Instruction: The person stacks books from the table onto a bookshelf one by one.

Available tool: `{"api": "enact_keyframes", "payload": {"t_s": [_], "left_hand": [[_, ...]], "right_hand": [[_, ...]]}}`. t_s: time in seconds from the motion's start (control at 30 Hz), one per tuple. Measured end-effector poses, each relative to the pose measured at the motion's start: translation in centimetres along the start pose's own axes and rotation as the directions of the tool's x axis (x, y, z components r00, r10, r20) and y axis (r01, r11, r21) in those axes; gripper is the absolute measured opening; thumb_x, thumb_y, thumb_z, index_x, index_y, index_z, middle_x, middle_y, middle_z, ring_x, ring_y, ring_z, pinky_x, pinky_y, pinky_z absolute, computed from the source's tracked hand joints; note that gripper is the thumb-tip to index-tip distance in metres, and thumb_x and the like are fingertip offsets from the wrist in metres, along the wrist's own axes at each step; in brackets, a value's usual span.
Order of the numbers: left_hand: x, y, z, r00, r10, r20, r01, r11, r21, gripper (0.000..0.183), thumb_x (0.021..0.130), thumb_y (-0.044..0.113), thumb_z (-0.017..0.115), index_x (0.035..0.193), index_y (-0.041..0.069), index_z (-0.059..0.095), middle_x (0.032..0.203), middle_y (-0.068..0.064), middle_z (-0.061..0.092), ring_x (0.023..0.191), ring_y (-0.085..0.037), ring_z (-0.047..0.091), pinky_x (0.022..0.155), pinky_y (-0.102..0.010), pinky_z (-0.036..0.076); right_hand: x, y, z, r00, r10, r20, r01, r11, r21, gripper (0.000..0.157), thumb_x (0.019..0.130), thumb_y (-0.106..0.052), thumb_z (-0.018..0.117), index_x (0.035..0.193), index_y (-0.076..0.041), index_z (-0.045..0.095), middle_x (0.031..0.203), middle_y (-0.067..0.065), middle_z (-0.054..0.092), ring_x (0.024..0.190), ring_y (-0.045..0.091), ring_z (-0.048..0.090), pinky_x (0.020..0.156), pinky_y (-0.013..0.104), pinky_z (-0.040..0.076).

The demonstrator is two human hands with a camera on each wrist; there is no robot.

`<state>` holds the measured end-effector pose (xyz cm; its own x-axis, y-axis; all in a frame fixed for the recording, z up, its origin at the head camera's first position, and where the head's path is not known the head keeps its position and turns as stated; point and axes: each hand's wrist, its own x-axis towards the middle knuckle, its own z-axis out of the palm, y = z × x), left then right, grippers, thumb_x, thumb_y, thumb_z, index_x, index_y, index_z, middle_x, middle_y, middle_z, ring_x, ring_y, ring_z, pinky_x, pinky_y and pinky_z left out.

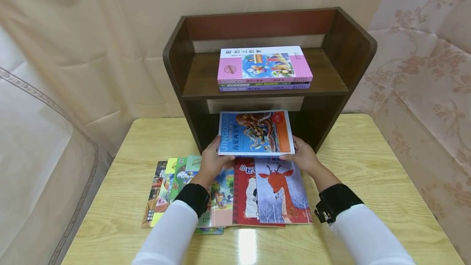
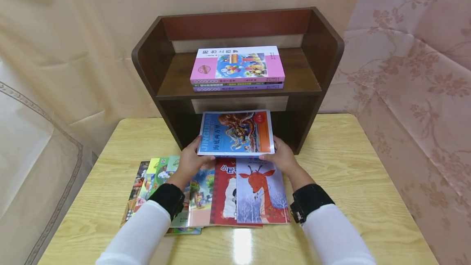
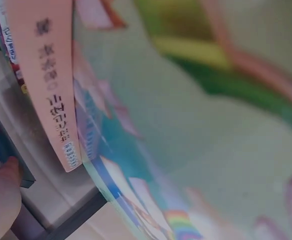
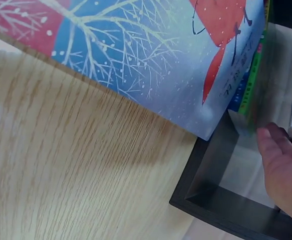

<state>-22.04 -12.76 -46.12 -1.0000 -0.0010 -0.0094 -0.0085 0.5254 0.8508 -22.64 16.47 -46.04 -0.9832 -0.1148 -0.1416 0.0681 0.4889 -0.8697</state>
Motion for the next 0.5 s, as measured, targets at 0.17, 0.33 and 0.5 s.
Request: {"api": "enact_keyframes", "payload": {"t_s": [0.17, 0.33, 0.5], "left_hand": [[0.8, -0.3, 0.3, 1.0, 0.026, 0.007, -0.026, 0.997, 0.069, 0.077, 0.08, 0.012, 0.079, 0.146, 0.004, 0.04, 0.151, -0.014, 0.039, 0.137, -0.03, 0.039, 0.109, -0.044, 0.037], [1.5, -0.7, 0.6, 0.997, 0.073, -0.001, -0.072, 0.991, 0.111, 0.074, 0.078, 0.01, 0.08, 0.143, 0.004, 0.045, 0.145, -0.015, 0.047, 0.128, -0.03, 0.049, 0.106, -0.044, 0.04], [2.2, -1.2, 1.0, 0.998, 0.056, 0.003, -0.056, 0.99, 0.126, 0.074, 0.079, 0.01, 0.08, 0.144, 0.005, 0.044, 0.145, -0.014, 0.047, 0.127, -0.028, 0.05, 0.107, -0.042, 0.04]], "right_hand": [[0.8, 0.4, 0.2, 1.0, -0.003, -0.013, 0.003, 1.0, -0.022, 0.077, 0.086, -0.011, 0.073, 0.148, 0.004, 0.03, 0.137, 0.027, 0.05, 0.123, 0.039, 0.05, 0.107, 0.053, 0.037], [1.3, 0.8, 0.6, 0.999, 0.031, -0.021, -0.031, 0.999, -0.014, 0.075, 0.086, -0.011, 0.073, 0.146, 0.006, 0.032, 0.137, 0.027, 0.05, 0.122, 0.039, 0.05, 0.107, 0.052, 0.037], [1.9, 1.1, 0.9, 0.997, 0.07, -0.022, -0.07, 0.997, -0.013, 0.073, 0.088, -0.013, 0.071, 0.147, 0.005, 0.032, 0.138, 0.026, 0.049, 0.121, 0.038, 0.051, 0.107, 0.051, 0.037]]}}
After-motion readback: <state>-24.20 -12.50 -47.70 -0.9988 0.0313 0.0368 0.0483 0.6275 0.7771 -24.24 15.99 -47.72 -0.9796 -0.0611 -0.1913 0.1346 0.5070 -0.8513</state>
